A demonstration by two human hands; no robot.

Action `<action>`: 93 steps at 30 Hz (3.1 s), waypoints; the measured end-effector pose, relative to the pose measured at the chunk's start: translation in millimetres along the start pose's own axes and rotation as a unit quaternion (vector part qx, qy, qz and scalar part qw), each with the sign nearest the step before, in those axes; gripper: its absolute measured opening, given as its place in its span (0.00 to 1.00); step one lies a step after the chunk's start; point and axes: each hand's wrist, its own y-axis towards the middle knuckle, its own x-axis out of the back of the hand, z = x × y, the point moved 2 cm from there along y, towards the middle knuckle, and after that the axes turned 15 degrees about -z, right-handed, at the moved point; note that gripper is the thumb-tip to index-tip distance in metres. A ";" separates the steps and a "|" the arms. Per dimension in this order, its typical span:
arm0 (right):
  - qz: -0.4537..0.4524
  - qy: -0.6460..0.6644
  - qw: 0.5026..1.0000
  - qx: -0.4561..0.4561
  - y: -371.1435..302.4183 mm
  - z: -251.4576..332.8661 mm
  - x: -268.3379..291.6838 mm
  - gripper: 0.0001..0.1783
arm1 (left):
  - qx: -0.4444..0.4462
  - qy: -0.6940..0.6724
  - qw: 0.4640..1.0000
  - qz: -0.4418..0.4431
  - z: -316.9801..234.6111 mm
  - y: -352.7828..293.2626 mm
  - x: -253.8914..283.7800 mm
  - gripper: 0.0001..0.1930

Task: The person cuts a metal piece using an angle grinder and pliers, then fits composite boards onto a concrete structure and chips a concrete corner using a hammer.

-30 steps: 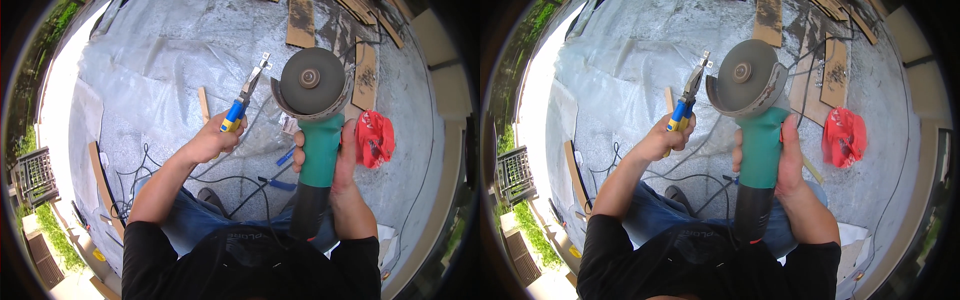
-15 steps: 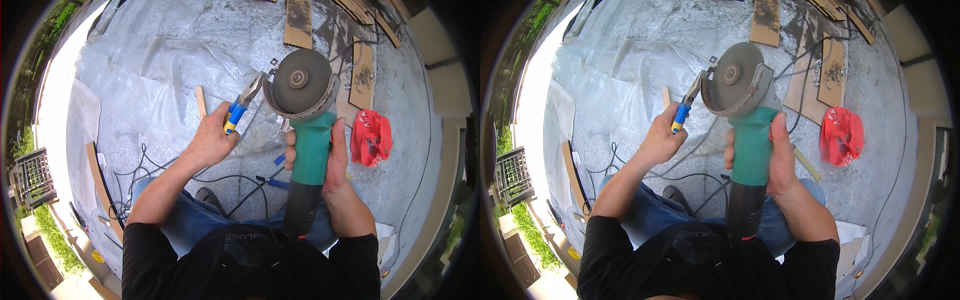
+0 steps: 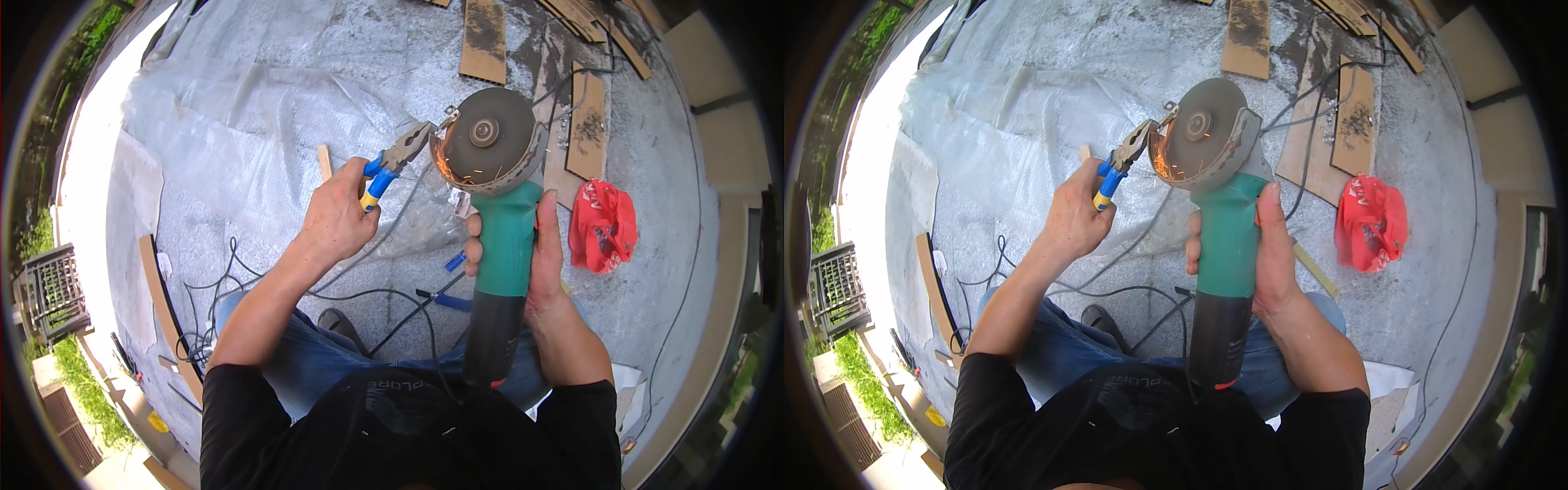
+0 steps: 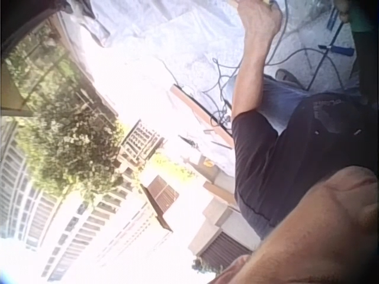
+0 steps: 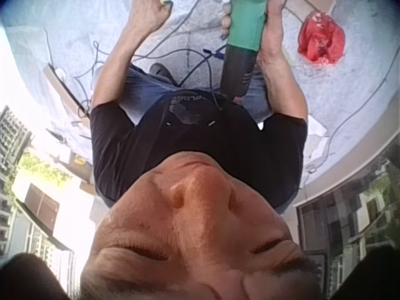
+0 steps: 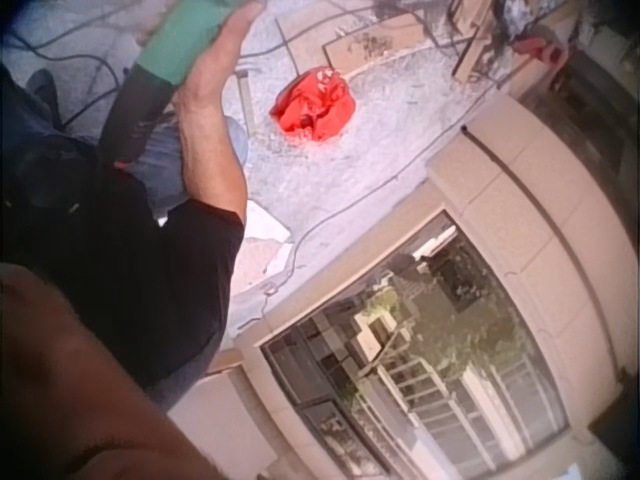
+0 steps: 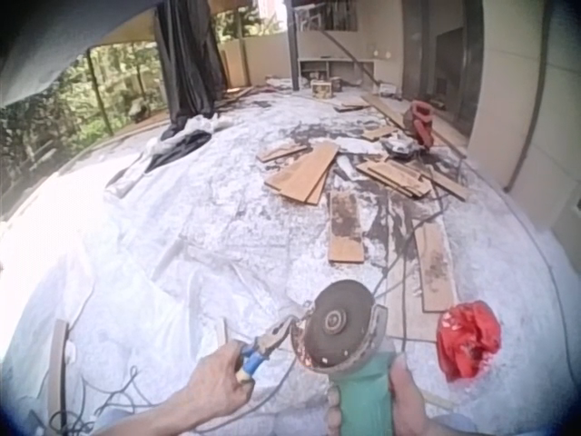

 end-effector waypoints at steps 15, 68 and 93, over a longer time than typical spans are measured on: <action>-0.014 -0.030 0.999 -0.004 5.3 -2.8 2.2 0.50 | -0.017 0.032 0.999 -0.039 7.0 10.2 7.8 0.22; 0.000 0.042 0.998 -0.045 0.9 3.6 -0.3 0.48 | -0.101 0.109 0.985 -0.092 13.9 14.4 9.9 0.22; -0.034 -0.243 0.961 0.129 -3.6 16.0 17.5 0.45 | 0.209 -0.266 0.897 0.284 26.4 10.5 34.0 0.13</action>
